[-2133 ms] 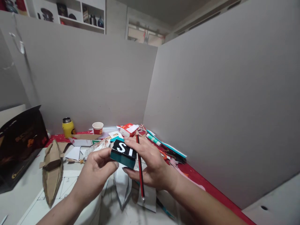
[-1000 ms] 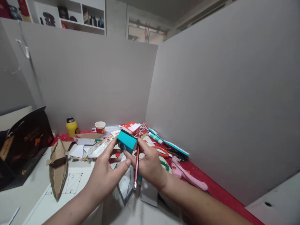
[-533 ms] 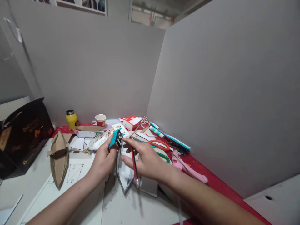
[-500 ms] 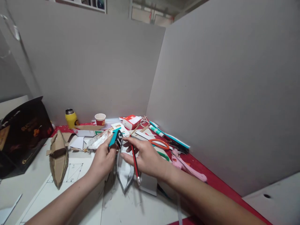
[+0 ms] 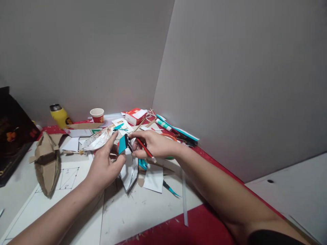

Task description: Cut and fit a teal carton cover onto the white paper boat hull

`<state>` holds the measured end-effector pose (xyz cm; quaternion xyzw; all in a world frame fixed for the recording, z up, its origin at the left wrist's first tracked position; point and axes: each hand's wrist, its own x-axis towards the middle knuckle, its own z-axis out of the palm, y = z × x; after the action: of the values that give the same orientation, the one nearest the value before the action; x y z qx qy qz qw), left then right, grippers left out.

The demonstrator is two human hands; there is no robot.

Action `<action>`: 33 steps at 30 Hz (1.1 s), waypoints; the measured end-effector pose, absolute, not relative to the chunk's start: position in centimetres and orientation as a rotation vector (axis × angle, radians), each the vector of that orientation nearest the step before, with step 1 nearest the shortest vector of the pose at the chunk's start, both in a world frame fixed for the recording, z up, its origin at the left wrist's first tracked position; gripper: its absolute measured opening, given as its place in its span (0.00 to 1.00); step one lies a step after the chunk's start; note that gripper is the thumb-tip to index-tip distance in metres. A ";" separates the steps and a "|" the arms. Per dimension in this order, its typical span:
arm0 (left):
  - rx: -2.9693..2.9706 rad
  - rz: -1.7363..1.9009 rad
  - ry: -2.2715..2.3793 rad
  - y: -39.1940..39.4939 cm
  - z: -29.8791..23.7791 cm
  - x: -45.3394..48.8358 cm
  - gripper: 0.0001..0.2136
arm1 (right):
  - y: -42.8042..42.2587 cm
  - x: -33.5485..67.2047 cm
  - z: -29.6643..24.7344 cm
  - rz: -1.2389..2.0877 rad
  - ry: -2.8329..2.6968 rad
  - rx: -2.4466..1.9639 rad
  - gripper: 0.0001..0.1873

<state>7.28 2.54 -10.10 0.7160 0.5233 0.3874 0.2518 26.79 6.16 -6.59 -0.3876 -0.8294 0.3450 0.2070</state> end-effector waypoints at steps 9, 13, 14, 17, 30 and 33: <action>2.106 0.705 1.376 4.2 -10.6 5.8 0.25 | 7.9 27.8 -7.8 0.848 -2.515 -1.031 0.23; 2.118 0.627 1.409 4.4 -10.5 5.8 0.27 | 8.1 28.0 -8.4 0.749 -2.592 -1.016 0.21; 2.120 0.617 1.407 4.4 -10.5 5.8 0.27 | 8.1 28.0 -8.5 0.726 -2.603 -1.025 0.21; 2.146 0.590 1.392 4.5 -10.7 5.7 0.28 | 8.1 28.0 -8.7 0.673 -2.632 -1.064 0.20; 2.312 0.491 1.336 4.9 -10.4 5.3 0.27 | 7.4 27.4 -8.6 0.386 -2.733 -1.169 0.26; 2.346 0.469 1.343 5.0 -10.5 5.3 0.26 | 7.4 27.5 -8.7 0.329 -2.740 -1.173 0.24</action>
<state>5.28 4.96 -10.48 0.8381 0.4800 0.1677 0.1977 27.52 7.37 -8.70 -0.3901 -0.9115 0.1093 0.0715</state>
